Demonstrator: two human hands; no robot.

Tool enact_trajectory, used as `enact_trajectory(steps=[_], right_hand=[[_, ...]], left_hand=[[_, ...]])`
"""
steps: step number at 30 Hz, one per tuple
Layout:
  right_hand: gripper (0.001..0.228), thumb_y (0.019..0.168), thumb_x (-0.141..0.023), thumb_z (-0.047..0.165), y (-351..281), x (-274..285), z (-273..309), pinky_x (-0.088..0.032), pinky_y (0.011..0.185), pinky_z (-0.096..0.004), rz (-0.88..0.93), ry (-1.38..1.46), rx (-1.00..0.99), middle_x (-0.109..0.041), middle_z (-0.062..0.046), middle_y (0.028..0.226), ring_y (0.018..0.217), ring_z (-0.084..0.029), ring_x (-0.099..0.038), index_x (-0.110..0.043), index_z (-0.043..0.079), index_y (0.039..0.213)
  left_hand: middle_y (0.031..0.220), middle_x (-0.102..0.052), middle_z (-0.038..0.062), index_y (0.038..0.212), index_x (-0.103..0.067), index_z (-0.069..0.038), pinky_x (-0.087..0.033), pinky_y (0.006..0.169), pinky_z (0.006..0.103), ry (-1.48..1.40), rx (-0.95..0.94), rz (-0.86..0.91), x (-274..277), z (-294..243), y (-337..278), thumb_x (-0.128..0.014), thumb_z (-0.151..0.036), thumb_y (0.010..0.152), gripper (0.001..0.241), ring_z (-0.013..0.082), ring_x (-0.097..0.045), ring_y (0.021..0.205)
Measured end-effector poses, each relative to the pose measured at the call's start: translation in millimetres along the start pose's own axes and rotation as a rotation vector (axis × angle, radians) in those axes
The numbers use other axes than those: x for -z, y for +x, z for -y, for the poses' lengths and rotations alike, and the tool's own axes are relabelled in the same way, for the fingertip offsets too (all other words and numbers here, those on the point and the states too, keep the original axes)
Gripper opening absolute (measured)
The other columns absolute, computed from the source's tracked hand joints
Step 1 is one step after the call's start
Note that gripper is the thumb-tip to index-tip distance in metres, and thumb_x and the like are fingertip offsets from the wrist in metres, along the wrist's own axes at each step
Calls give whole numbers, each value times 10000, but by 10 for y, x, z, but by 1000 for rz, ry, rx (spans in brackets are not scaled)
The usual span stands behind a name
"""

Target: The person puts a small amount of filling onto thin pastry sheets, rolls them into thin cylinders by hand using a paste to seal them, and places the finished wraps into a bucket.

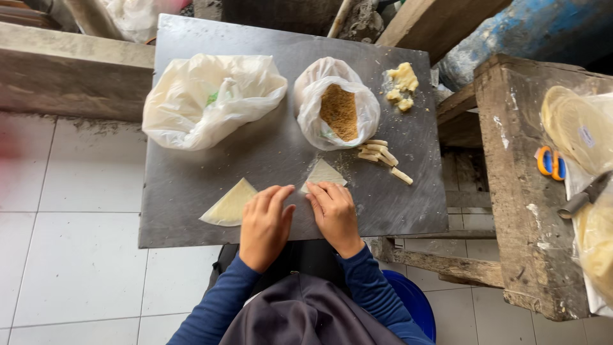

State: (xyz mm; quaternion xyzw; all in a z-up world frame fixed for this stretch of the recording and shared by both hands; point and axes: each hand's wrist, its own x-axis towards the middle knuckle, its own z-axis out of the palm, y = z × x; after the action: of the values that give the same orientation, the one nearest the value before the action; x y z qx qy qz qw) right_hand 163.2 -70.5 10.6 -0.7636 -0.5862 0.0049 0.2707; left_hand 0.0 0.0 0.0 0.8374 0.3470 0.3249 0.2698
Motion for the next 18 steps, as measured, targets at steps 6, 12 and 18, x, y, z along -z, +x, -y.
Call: enact_trajectory(steps=[6, 12, 18], right_hand=[[280, 994, -592, -38, 305, 591, -483, -569, 886, -355, -260, 294, -32, -673, -133, 1160, 1051, -255, -686, -677, 27, 1252], [434, 912, -593, -48, 1400, 924, -1896, -405, 977, -439, -295, -370, -22, -553, -108, 1161, 1072, -304, -521, -779, 166, 1240], [294, 932, -646, 114, 1947, 514, -2468, -296, 965, -462, -150, -484, -1, -526, -72, 1092, 1097, -304, -456, -821, 241, 1131]], left_hand=[[1269, -642, 55, 1312, -578, -100, -428, 984, 412, 45, -201, 75, -310, -196, 185, -692, -158, 865, 464, 237, -591, 1196], [1207, -674, 17, 1304, -594, -110, -431, 967, 381, 165, -312, 72, -665, -365, 312, -575, -128, 873, 432, 187, -613, 1150], [1008, -665, 24, 1320, -602, -105, -442, 895, 358, 197, -285, 211, -843, -385, 383, -552, -125, 905, 418, 191, -631, 990]])
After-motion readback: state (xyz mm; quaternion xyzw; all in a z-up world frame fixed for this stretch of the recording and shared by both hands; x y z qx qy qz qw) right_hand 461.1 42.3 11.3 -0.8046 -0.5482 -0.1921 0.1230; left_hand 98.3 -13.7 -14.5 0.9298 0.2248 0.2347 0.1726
